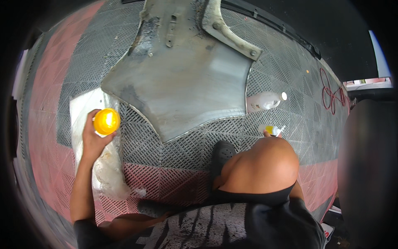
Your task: The person mixes a white substance in a yellow cap using a toothbrush and applies it to a damaged area on a grey car part. They then take a piece of white fibrous material and press it into the applied substance on the car part.
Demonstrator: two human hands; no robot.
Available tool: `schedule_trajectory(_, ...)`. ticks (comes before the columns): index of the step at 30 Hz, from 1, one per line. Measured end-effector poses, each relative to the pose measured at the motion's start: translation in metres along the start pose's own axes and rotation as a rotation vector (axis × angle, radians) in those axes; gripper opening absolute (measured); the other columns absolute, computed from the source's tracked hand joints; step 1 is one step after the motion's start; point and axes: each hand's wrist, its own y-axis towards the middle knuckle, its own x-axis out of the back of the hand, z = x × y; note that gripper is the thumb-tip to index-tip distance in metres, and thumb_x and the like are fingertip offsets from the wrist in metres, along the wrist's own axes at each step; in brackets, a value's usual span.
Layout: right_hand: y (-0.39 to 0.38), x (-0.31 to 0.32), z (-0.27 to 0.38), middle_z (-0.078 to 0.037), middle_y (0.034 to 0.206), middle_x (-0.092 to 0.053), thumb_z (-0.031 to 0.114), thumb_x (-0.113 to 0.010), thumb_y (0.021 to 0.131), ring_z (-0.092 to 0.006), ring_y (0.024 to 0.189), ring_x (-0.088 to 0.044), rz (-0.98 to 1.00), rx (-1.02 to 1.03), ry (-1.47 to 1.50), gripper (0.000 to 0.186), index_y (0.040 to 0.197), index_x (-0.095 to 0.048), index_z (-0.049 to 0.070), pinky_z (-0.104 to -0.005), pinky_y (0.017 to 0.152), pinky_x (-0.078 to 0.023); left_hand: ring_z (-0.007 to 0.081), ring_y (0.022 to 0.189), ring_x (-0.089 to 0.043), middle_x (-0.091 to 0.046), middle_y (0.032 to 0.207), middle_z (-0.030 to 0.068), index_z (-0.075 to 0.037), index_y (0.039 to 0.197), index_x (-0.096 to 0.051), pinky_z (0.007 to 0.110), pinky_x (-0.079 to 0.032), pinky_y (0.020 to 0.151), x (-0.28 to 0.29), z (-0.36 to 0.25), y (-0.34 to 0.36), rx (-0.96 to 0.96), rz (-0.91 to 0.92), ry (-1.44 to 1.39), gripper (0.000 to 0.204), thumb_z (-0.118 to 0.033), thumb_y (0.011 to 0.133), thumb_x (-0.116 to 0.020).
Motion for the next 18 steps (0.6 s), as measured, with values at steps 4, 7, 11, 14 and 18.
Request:
schedule_trajectory(4, 0.075, -0.059, -0.058, -0.005, 0.106, -0.074, 0.02, -0.081, 0.098, -0.0151, 0.093, -0.069, -0.165, -0.007, 0.039, 0.041, 0.133, -0.07, 0.002, -0.0334, 0.088, -0.056, 0.0283, 0.13, -0.065, -0.066, 0.136, 0.0159, 0.0, 0.148, -0.054, 0.041, -0.049, 0.116, 0.015, -0.021, 0.02, 0.008, -0.015, -0.079, 0.086, -0.008, 0.073, -0.095)
schedule_trajectory(7, 0.096, -0.071, -0.074, -0.005, 0.105, -0.075, 0.018, -0.078, 0.101, -0.0151, 0.09, -0.07, -0.207, -0.013, 0.032, 0.04, 0.136, -0.07, 0.002, -0.0327, 0.086, -0.056, 0.0279, 0.13, -0.065, -0.066, 0.138, 0.0159, -0.001, 0.153, -0.049, 0.039, -0.05, 0.116, 0.021, -0.019, 0.023, -0.031, -0.129, -0.024, 0.09, -0.008, 0.075, -0.094)
schedule_trajectory(11, 0.066, -0.072, -0.054, -0.006, 0.107, -0.075, 0.016, -0.074, 0.103, -0.0152, 0.089, -0.07, -0.113, -0.051, 0.028, 0.041, 0.14, -0.067, 0.002, -0.0313, 0.083, -0.056, 0.0268, 0.128, -0.066, -0.067, 0.136, 0.0158, 0.0, 0.151, -0.049, 0.04, -0.049, 0.116, 0.047, -0.012, 0.001, 0.112, -0.16, -0.08, 0.087, -0.01, 0.077, -0.095)
schedule_trajectory(14, 0.053, -0.034, -0.045, -0.007, 0.109, -0.075, 0.014, -0.07, 0.104, -0.0153, 0.088, -0.07, -0.098, -0.085, 0.048, 0.041, 0.143, -0.065, 0.001, -0.0303, 0.082, -0.056, 0.0252, 0.128, -0.065, -0.068, 0.134, 0.0143, -0.002, 0.144, -0.056, 0.039, -0.049, 0.113, 0.055, -0.017, -0.007, 0.111, -0.104, -0.12, 0.081, -0.011, 0.074, -0.097)
schedule_trajectory(18, 0.018, 0.0, -0.017, -0.008, 0.111, -0.076, 0.012, -0.066, 0.106, -0.0155, 0.088, -0.07, -0.071, -0.141, 0.13, 0.043, 0.148, -0.062, 0.001, -0.029, 0.079, -0.055, 0.0392, 0.135, -0.061, -0.064, 0.143, 0.0181, -0.009, 0.141, -0.06, 0.047, -0.049, 0.113, 0.096, -0.04, -0.032, -0.152, -0.184, 0.189, 0.085, -0.007, 0.063, -0.094)
